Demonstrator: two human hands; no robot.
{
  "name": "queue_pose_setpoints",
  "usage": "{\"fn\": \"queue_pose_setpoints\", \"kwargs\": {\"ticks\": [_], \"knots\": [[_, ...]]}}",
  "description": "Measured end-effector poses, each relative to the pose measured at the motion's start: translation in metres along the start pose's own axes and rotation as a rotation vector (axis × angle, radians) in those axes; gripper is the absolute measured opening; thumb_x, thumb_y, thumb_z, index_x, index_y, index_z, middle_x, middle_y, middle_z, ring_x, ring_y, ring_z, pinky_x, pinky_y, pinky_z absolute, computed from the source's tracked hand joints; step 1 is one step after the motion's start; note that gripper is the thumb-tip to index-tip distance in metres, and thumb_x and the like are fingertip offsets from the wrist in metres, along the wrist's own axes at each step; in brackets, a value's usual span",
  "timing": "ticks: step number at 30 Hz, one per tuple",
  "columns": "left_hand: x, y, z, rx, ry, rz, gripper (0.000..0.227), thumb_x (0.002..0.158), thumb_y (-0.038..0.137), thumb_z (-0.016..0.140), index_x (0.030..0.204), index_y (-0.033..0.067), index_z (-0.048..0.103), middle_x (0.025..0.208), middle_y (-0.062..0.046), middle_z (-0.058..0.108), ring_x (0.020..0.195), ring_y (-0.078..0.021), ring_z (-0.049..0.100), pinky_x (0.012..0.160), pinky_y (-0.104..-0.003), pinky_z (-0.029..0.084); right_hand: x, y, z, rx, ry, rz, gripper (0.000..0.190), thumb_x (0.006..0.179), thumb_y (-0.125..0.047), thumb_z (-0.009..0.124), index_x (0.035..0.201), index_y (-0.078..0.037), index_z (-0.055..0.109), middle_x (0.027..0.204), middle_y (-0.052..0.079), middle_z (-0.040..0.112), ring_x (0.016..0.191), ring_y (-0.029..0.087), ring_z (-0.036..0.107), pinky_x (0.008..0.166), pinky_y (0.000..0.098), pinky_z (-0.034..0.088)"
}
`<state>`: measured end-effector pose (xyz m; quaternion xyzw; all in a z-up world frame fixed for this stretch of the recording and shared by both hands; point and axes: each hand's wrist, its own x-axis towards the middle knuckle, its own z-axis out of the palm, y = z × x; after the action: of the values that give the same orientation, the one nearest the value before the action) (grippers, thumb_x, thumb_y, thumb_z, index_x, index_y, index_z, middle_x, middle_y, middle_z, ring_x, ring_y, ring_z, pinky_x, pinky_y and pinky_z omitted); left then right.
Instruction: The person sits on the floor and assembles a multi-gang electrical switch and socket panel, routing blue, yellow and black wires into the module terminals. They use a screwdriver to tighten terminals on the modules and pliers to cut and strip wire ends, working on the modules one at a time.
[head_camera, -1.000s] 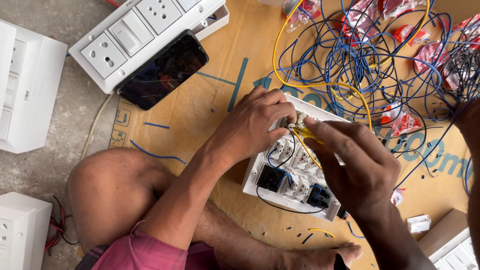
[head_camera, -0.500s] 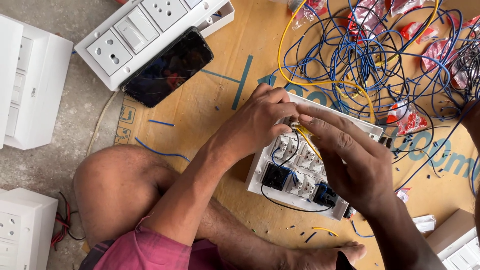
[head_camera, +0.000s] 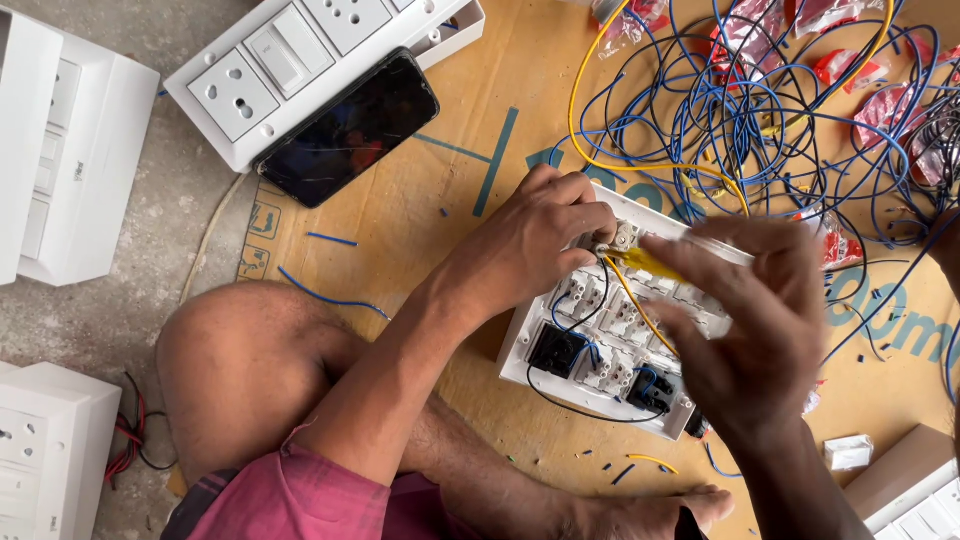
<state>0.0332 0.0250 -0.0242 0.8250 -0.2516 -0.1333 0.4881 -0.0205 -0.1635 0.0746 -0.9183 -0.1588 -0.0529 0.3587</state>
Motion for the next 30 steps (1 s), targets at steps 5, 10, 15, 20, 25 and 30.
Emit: {"fn": "queue_pose_setpoints", "kwargs": {"ticks": [5, 10, 15, 20, 25, 30], "knots": [[0.0, 0.0, 0.001, -0.005, -0.008, 0.002, 0.028, 0.077, 0.009, 0.081, 0.102, 0.0116, 0.068, 0.109, -0.001, 0.062, 0.111, -0.0266, 0.057, 0.098, -0.039, 0.05, -0.021, 0.012, 0.0, 0.087, 0.143, 0.087, 0.013, 0.114, -0.002, 0.059, 0.127, -0.001, 0.06, 0.118, 0.02, 0.068, 0.112, 0.024, 0.064, 0.1, 0.0327, 0.051], [-0.001, 0.005, -0.004, 0.006, 0.002, 0.001, 0.03, 0.077, 0.01, 0.081, 0.103, 0.0094, 0.066, 0.111, -0.003, 0.062, 0.11, -0.0278, 0.057, 0.098, -0.04, 0.05, -0.04, 0.024, -0.016, 0.727, 0.299, 0.409, 0.022, 0.115, -0.023, 0.067, 0.127, -0.004, 0.064, 0.095, 0.009, 0.064, 0.076, 0.014, 0.062, 0.075, 0.0281, 0.054], [-0.003, 0.025, -0.016, 0.12, -0.07, -0.059, 0.029, 0.084, 0.028, 0.082, 0.092, 0.0046, 0.067, 0.108, -0.01, 0.058, 0.108, -0.0274, 0.06, 0.098, -0.041, 0.051, -0.017, 0.002, 0.011, -0.258, -0.338, 0.579, 0.029, 0.085, -0.029, 0.078, 0.105, -0.009, 0.07, 0.099, 0.01, 0.074, 0.057, 0.027, 0.069, 0.059, 0.0396, 0.053], [-0.023, 0.037, 0.016, 0.2, -0.013, -0.073, 0.033, 0.082, 0.034, 0.081, 0.088, 0.0025, 0.072, 0.103, -0.013, 0.061, 0.104, -0.0301, 0.06, 0.091, -0.045, 0.051, -0.026, 0.01, 0.011, -0.195, -0.287, 0.503, 0.018, 0.094, -0.021, 0.069, 0.109, -0.01, 0.071, 0.094, 0.011, 0.075, 0.069, 0.025, 0.074, 0.061, 0.0381, 0.055], [-0.027, 0.039, 0.031, 0.152, 0.119, -0.113, 0.026, 0.082, 0.021, 0.076, 0.094, -0.0012, 0.072, 0.104, -0.015, 0.062, 0.102, -0.0305, 0.061, 0.089, -0.044, 0.052, -0.028, 0.014, 0.01, -0.145, -0.338, 0.426, 0.025, 0.094, -0.017, 0.068, 0.118, -0.013, 0.071, 0.092, 0.014, 0.074, 0.074, 0.032, 0.072, 0.064, 0.0411, 0.055], [-0.028, 0.037, 0.034, 0.141, 0.144, -0.193, 0.014, 0.087, 0.016, 0.074, 0.088, 0.0013, 0.072, 0.097, -0.013, 0.062, 0.096, -0.0305, 0.062, 0.088, -0.046, 0.05, -0.029, 0.013, 0.013, -0.184, -0.375, 0.307, 0.03, 0.096, -0.016, 0.063, 0.127, -0.016, 0.063, 0.101, 0.015, 0.074, 0.077, 0.038, 0.071, 0.064, 0.0462, 0.055]]}}
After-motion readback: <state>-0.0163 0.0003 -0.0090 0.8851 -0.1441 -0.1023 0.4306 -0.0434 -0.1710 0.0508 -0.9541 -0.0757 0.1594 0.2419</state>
